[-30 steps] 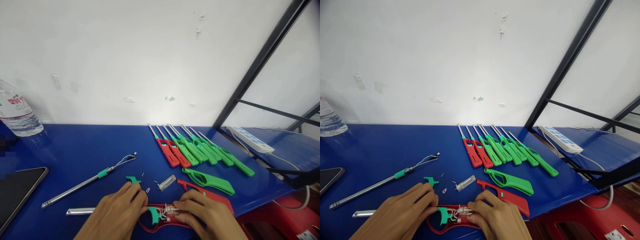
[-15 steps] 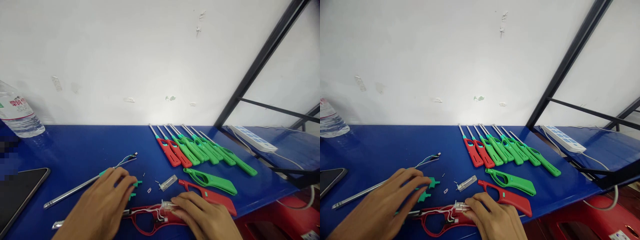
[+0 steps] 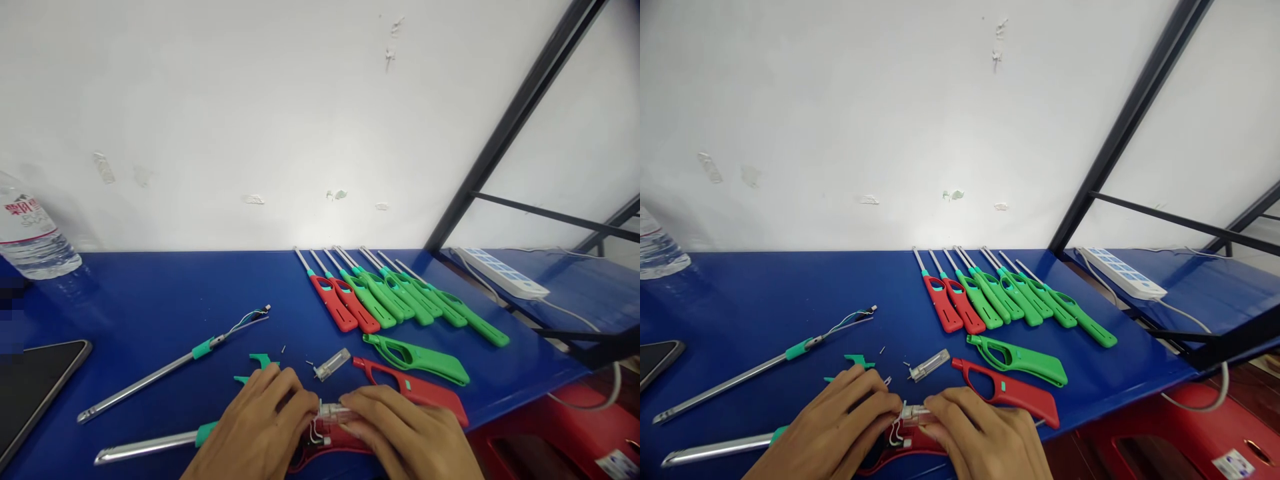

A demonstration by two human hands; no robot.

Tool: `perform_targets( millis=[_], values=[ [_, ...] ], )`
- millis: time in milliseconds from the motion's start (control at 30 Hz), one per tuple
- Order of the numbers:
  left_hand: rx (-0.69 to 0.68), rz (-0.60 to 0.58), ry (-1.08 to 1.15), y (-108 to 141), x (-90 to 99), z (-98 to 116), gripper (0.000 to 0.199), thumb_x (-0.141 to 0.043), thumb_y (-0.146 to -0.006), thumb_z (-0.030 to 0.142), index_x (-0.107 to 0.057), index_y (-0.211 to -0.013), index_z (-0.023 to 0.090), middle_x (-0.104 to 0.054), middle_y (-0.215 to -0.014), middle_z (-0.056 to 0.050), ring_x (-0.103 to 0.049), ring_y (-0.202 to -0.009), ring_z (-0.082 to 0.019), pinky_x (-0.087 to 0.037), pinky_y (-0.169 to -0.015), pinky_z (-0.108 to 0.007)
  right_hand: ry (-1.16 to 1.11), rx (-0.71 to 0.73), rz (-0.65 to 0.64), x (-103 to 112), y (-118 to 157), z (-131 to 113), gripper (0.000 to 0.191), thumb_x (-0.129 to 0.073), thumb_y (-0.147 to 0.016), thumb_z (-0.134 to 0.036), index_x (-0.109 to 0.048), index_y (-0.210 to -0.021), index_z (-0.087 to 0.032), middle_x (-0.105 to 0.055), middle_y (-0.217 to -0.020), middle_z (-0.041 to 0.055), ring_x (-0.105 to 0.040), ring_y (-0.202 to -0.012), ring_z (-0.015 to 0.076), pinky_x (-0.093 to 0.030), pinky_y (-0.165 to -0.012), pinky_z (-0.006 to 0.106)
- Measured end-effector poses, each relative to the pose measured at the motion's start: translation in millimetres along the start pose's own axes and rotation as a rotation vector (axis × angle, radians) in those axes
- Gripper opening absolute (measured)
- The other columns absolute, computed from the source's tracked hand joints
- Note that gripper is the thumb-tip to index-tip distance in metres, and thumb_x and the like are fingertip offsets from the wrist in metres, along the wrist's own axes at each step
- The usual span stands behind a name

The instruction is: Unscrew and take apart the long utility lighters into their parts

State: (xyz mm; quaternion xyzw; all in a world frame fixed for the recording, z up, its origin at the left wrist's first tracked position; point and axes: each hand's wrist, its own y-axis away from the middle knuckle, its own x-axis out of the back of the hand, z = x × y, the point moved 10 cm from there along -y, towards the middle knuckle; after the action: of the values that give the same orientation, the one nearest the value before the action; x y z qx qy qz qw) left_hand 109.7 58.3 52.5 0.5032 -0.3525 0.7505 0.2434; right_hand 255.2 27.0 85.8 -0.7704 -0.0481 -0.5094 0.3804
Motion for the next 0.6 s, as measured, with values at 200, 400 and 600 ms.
perform_targets(
  millis=[200, 400, 600],
  values=[
    [-0.072, 0.193, -0.135, 2.7, 0.7, 10.3, 0.025, -0.047, -0.110, 0.037, -0.056, -0.131, 0.025, -0.072, -0.119, -0.006, -0.072, -0.099, -0.025, -0.057, -0.095, -0.037, 0.042, -0.032, 0.055, 5.5, 2.3, 1.8, 0.037, -0.039, -0.117, -0.032, -0.075, -0.119, -0.024, -0.085, -0.105, 0.0042, -0.083, -0.078, 0.0144, -0.064, -0.071, 0.017],
    [0.002, 0.168, -0.052, 1.5, -7.6, 6.0, 0.042, -0.071, -0.096, 0.036, -0.056, -0.134, 0.027, -0.066, -0.106, -0.004, -0.069, -0.086, -0.022, -0.057, -0.078, -0.032, 0.082, -0.046, 0.018, 3.9, 6.5, 6.4, 0.036, -0.038, -0.117, -0.033, -0.073, -0.124, -0.026, -0.084, -0.110, 0.0031, -0.084, -0.079, 0.0144, -0.065, -0.071, 0.018],
    [0.001, 0.193, -0.073, 1.4, -6.1, 7.5, 0.042, -0.065, -0.102, 0.045, -0.057, -0.140, 0.029, -0.067, -0.102, -0.004, -0.069, -0.082, -0.021, -0.057, -0.074, -0.031, 0.066, -0.022, -0.017, 9.9, 5.4, 11.1, 0.034, -0.039, -0.117, -0.030, -0.071, -0.125, -0.025, -0.084, -0.113, 0.0040, -0.084, -0.083, 0.0143, -0.066, -0.074, 0.018]
  ],
)
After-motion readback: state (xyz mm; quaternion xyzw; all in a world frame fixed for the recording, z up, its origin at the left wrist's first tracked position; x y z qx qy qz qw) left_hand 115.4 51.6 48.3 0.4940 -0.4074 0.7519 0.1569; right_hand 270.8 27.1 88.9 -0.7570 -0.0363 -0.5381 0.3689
